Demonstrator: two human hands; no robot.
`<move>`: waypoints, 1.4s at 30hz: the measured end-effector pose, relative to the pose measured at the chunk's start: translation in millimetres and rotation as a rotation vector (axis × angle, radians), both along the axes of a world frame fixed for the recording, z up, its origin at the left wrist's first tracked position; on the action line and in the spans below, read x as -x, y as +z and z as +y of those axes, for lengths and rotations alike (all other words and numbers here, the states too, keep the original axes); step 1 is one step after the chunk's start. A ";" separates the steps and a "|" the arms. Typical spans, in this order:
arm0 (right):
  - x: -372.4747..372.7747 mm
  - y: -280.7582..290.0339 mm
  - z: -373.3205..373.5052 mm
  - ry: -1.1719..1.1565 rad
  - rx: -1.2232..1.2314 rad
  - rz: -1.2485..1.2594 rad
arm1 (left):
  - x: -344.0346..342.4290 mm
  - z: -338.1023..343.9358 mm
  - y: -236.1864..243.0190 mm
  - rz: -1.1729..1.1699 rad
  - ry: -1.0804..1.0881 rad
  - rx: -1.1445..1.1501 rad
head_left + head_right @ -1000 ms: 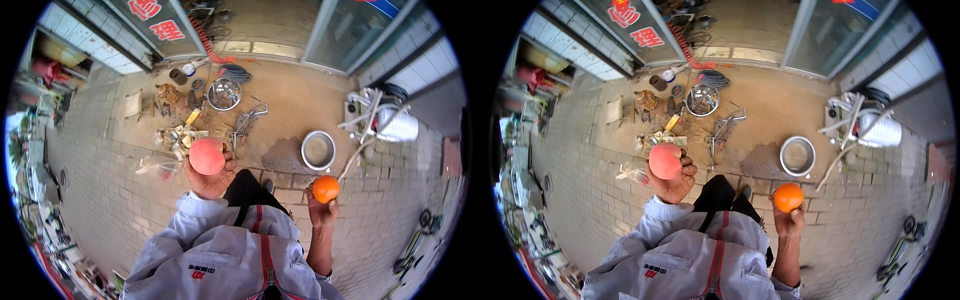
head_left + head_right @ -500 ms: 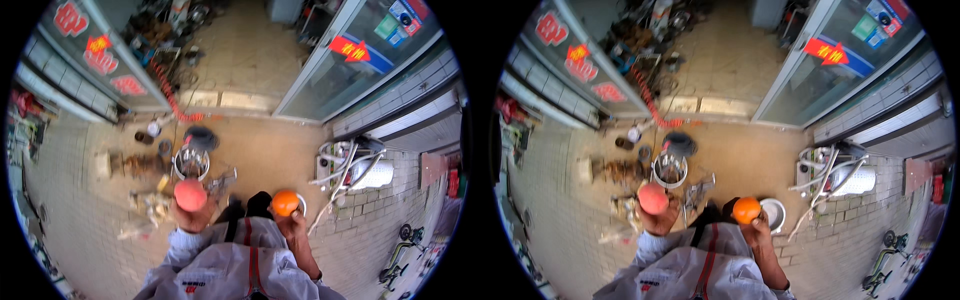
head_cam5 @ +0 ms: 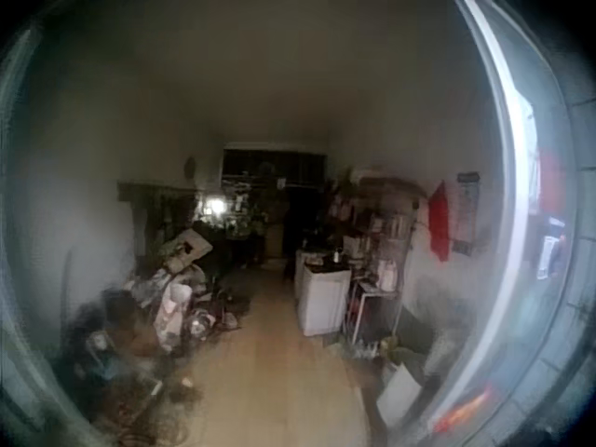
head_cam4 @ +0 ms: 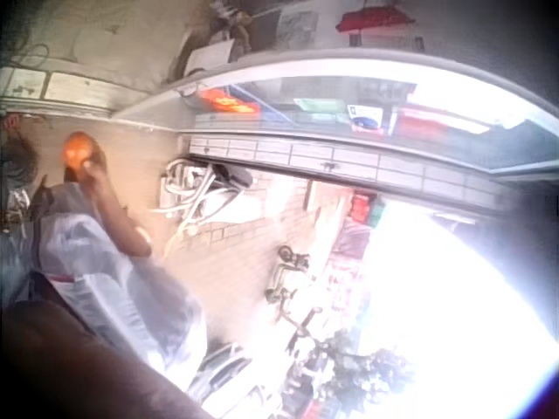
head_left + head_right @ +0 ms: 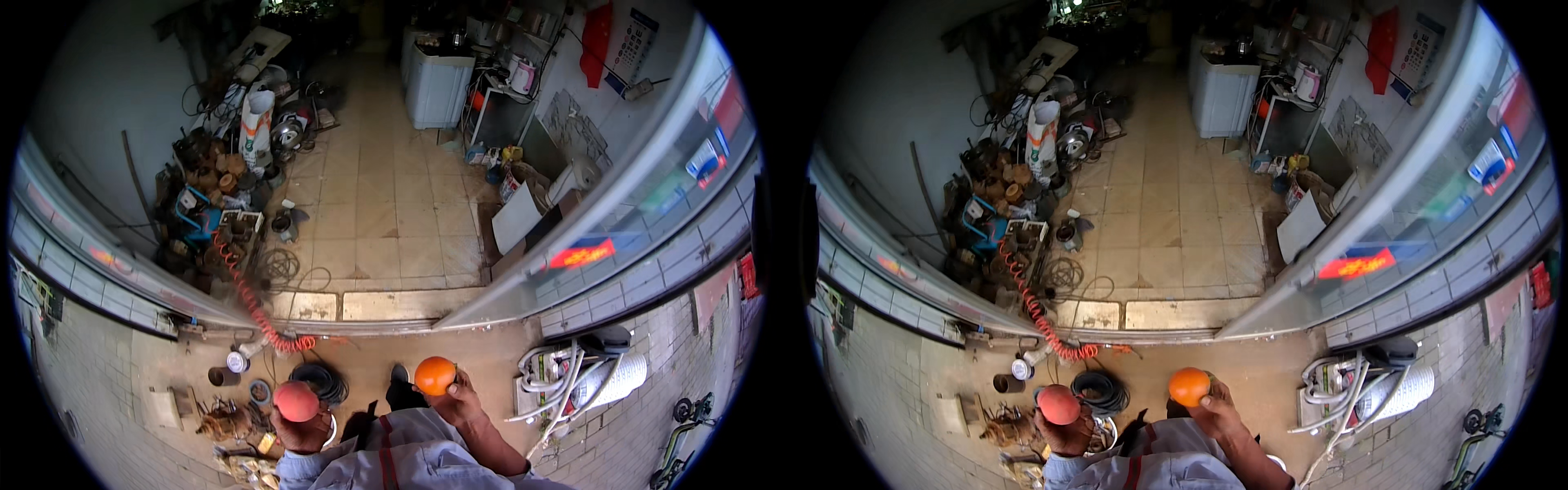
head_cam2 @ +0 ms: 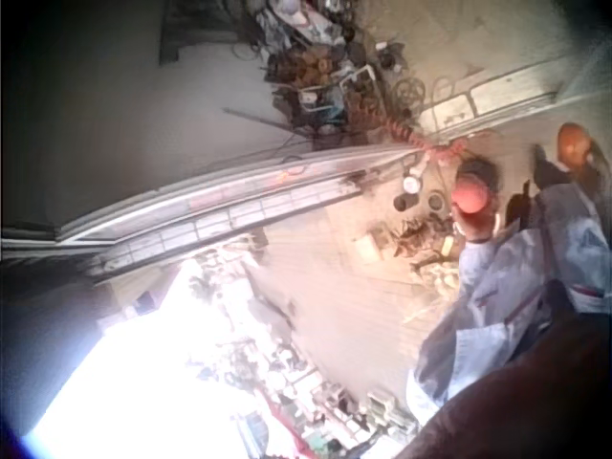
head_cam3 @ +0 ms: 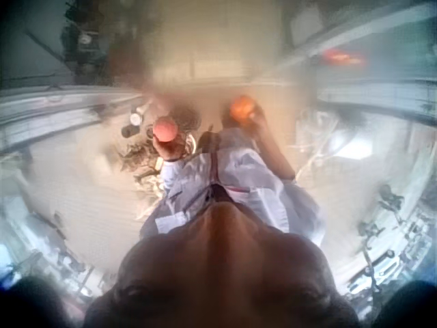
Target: The person receives a persimmon and an orange from a street vendor, then enters a cluttered workshop and places the fruits on a CRT monitor. The person then sits on the ground outside and uses a metal rod to repeatedly pry and rotate a rusty cylindrical motor component.
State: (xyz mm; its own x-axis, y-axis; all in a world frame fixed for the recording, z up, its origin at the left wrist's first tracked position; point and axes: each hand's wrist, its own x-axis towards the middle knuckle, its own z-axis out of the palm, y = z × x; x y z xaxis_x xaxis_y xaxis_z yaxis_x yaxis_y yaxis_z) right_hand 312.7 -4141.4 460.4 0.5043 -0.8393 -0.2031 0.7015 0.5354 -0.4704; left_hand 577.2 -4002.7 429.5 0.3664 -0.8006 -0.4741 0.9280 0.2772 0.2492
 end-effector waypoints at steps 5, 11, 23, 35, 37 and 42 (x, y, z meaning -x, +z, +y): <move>-44.6 5.0 -153.5 0.048 0.054 -0.049 | -57.0 -104.5 9.0 -0.011 0.100 0.003; -115.3 -20.8 -305.5 -0.007 0.028 0.033 | -129.8 -275.5 -15.5 0.034 0.208 -0.142; -260.2 -56.8 -641.1 -0.286 -0.034 -0.010 | -347.5 -734.6 -25.4 -0.340 -0.296 0.063; -377.7 -87.6 -1087.7 -0.235 -0.016 -0.015 | -419.8 -1119.4 -59.7 -0.171 -0.104 -0.097; -394.0 -75.6 -1166.3 -0.192 0.031 0.004 | -442.1 -1159.9 -51.7 -0.180 0.038 -0.166; -459.4 -68.4 -1345.5 -0.036 0.081 0.038 | -492.9 -1292.4 -33.7 -0.204 0.184 -0.192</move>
State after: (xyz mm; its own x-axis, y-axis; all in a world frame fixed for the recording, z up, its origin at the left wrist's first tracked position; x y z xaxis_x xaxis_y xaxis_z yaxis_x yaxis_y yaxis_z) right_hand 772.1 -5486.8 392.0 0.4665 -0.8713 -0.1524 0.7004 0.4690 -0.5380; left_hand 1070.1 -5295.1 395.7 0.5997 -0.6155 -0.5114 0.7921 0.3655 0.4888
